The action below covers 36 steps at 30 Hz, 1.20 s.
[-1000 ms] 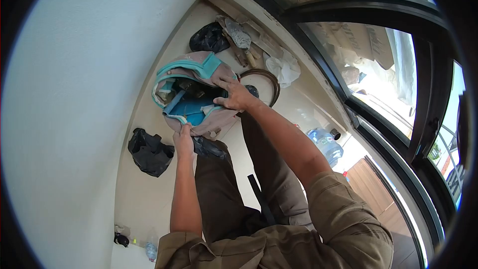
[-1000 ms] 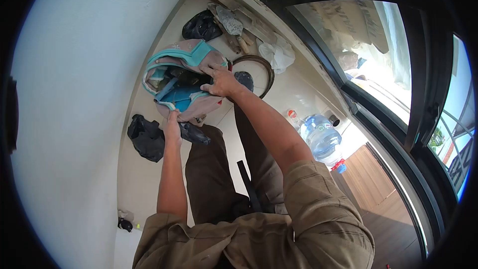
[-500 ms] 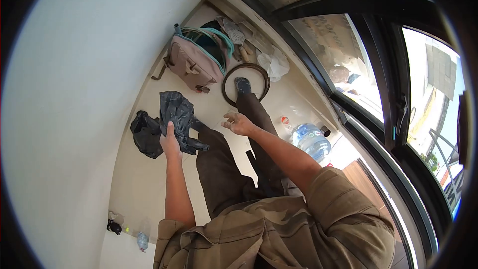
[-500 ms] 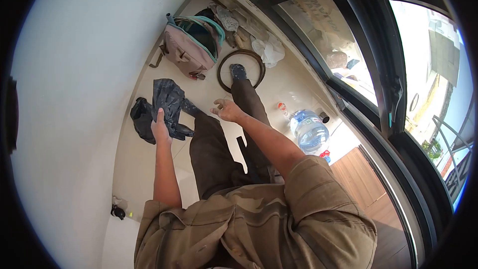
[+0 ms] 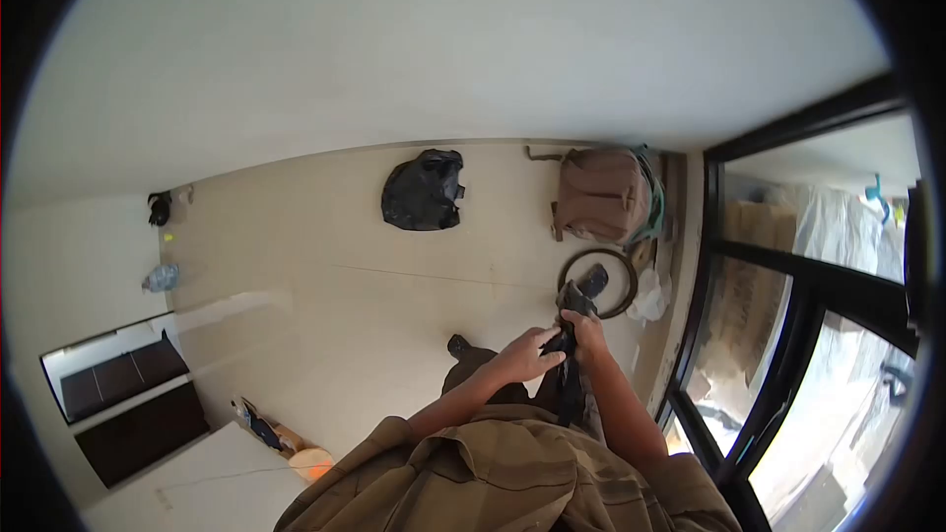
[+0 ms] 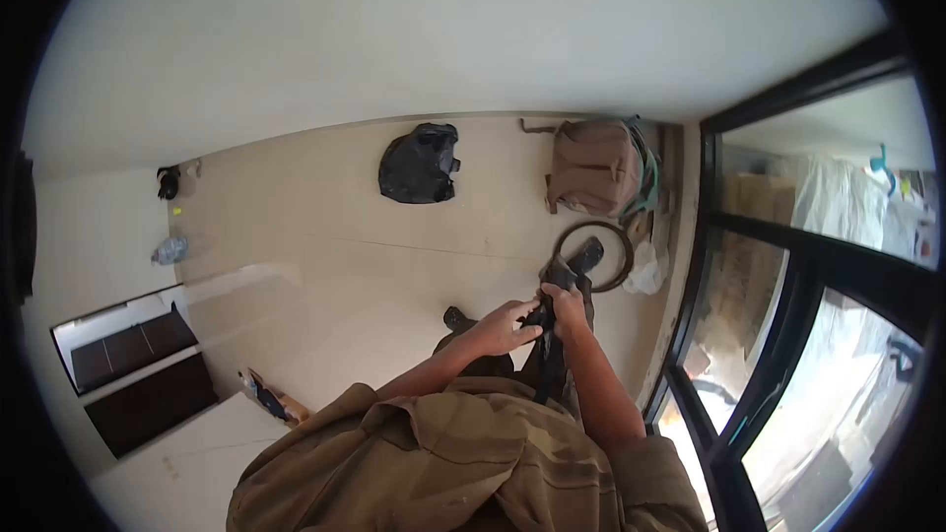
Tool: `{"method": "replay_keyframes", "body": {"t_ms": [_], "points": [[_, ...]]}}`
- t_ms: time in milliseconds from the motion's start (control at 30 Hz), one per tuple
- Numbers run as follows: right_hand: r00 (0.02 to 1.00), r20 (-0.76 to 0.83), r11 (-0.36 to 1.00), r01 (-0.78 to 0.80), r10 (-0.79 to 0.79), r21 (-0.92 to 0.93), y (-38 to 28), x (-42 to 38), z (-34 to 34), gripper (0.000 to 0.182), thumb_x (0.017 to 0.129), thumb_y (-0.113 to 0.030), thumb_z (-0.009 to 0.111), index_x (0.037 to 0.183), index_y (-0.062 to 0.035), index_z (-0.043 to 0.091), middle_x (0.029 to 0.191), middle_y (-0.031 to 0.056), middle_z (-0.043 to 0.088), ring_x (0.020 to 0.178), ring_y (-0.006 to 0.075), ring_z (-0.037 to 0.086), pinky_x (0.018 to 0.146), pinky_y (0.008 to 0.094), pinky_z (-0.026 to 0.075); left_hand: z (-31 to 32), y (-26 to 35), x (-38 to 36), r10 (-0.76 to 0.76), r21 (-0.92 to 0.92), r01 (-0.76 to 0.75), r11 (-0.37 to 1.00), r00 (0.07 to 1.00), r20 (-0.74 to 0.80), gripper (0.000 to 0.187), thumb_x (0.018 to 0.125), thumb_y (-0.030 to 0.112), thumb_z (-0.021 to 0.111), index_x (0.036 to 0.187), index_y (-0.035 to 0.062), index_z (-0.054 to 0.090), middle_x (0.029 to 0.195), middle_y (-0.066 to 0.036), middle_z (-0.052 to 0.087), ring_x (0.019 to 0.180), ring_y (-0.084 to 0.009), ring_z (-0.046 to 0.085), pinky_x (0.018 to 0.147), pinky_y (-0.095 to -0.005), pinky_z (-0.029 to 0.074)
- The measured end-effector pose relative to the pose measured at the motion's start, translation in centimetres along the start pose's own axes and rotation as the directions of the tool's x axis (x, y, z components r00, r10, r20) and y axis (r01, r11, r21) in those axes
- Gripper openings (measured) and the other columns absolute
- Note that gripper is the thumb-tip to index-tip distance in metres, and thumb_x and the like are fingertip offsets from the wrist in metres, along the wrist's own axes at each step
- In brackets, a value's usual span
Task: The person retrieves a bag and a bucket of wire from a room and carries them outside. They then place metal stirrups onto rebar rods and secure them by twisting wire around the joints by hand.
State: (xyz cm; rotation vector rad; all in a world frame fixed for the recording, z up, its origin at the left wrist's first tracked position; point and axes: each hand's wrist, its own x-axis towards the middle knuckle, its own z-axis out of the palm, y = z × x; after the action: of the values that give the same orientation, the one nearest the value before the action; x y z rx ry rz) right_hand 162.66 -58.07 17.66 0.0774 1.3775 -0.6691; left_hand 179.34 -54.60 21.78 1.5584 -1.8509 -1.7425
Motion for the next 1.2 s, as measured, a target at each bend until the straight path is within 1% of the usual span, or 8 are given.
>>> {"method": "replay_keyframes", "body": {"t_ms": [167,367,500,633,767,800,933,1200], "points": [[0.976,0.086,0.957,0.215,-0.202,-0.197,1.6,-0.3,2.4,0.012,0.083,-0.005,0.063,0.09,0.0034,0.057,0.077,0.0129,0.061,0.063,0.0246,0.06,0.06,0.0388,0.053,-4.5,-6.1,-13.2,-0.21,-0.324,0.133,0.936,0.954,-0.216,0.055,0.09,0.04,0.062,0.128,-0.0001,0.057,0.113,-0.023,0.066,0.103,-0.0354,0.065,0.092,-0.0404,0.05],[0.928,0.136,0.649,0.342,-0.347,-0.68,6.7,-5.0,14.0,0.021,0.079,-0.004,0.062,0.099,-0.0004,0.056,0.073,0.009,0.059,0.059,0.0219,0.06,0.055,0.0357,0.053,-8.6,-20.3,-35.3,-0.488,-0.533,0.173,0.829,0.689,-0.536,0.054,0.089,0.042,0.059,0.125,0.0008,0.06,0.115,-0.023,0.066,0.106,-0.0359,0.064,0.092,-0.0427,0.05],[0.87,0.45,0.54,0.483,-0.203,-0.69,16.3,-9.2,26.2,0.022,0.078,-0.006,0.064,0.099,-0.0001,0.063,0.075,0.0077,0.061,0.056,0.0193,0.059,0.053,0.0338,0.053,-11.5,-26.4,-48.3,-0.553,-0.62,0.037,0.784,0.497,-0.669,0.058,0.089,0.048,0.059,0.124,0.0019,0.062,0.112,-0.018,0.068,0.106,-0.0326,0.065,0.092,-0.0403,0.05],[0.769,0.632,0.359,0.564,0.1,-0.743,29.7,-13.7,38.8,0.022,0.083,-0.011,0.066,0.103,-0.0017,0.062,0.079,0.005,0.061,0.06,0.0156,0.059,0.056,0.0304,0.051,-15.7,-29.5,-53.6,-0.698,-0.911,-0.273,0.309,0.585,-0.413,0.076,0.087,0.06,0.06,0.14,0.0075,0.045,0.137,-0.02,0.05,0.121,-0.0338,0.055,0.096,-0.0478,0.048],[0.531,0.698,-0.179,0.838,0.48,-0.515,40.2,-18.1,50.1,0.044,0.08,-0.016,0.07,0.119,0.0034,0.06,0.098,0.0129,0.068,0.082,0.0205,0.066,0.077,0.034,0.053,-21.9,-33.1,-56.9,-0.714,-0.713,-0.689,-0.129,0.563,-0.415,0.101,0.08,0.074,0.06,0.152,0.0167,0.021,0.151,-0.026,0.023,0.131,-0.0395,0.04,0.099,-0.0522,0.045],[0.455,0.706,-0.175,0.883,0.543,-0.435,42.5,-18.1,53.0,0.047,0.08,-0.017,0.07,0.12,0.0039,0.059,0.101,0.0148,0.068,0.086,0.0222,0.067,0.08,0.035,0.052,-23.8,-34.6,-58.2,-0.738,-0.586,-0.785,-0.202,0.515,-0.435,0.074,0.089,0.06,0.059,0.14,0.0094,0.041,0.137,-0.018,0.048,0.118,-0.032,0.054,0.1,-0.0511,0.045],[0.255,0.585,-0.179,0.966,0.77,-0.185,50.7,-19.3,65.2,0.058,0.078,-0.022,0.071,0.127,0.0051,0.055,0.109,0.0213,0.068,0.1,0.0287,0.066,0.091,0.0381,0.049,-27.7,-44.1,-63.7,-0.802,-0.133,-0.971,-0.2,0.24,-0.547,0.029,0.096,0.027,0.061,0.116,0.006,0.059,0.111,-0.009,0.065,0.108,-0.0263,0.062,0.099,-0.0495,0.047],[0.119,0.195,-0.127,0.991,0.974,0.031,67.7,-27.8,89.6,0.062,0.081,-0.022,0.069,0.137,-0.0035,0.05,0.103,0.0194,0.069,0.09,0.0261,0.068,0.085,0.0373,0.051,-33.8,-52.2,-81.8,-0.918,0.279,-0.948,-0.153,0.032,-0.395,0.031,0.099,0.03,0.054,0.118,0.0049,0.058,0.117,-0.012,0.064,0.112,-0.0306,0.06,0.1,-0.0507,0.046]]}}
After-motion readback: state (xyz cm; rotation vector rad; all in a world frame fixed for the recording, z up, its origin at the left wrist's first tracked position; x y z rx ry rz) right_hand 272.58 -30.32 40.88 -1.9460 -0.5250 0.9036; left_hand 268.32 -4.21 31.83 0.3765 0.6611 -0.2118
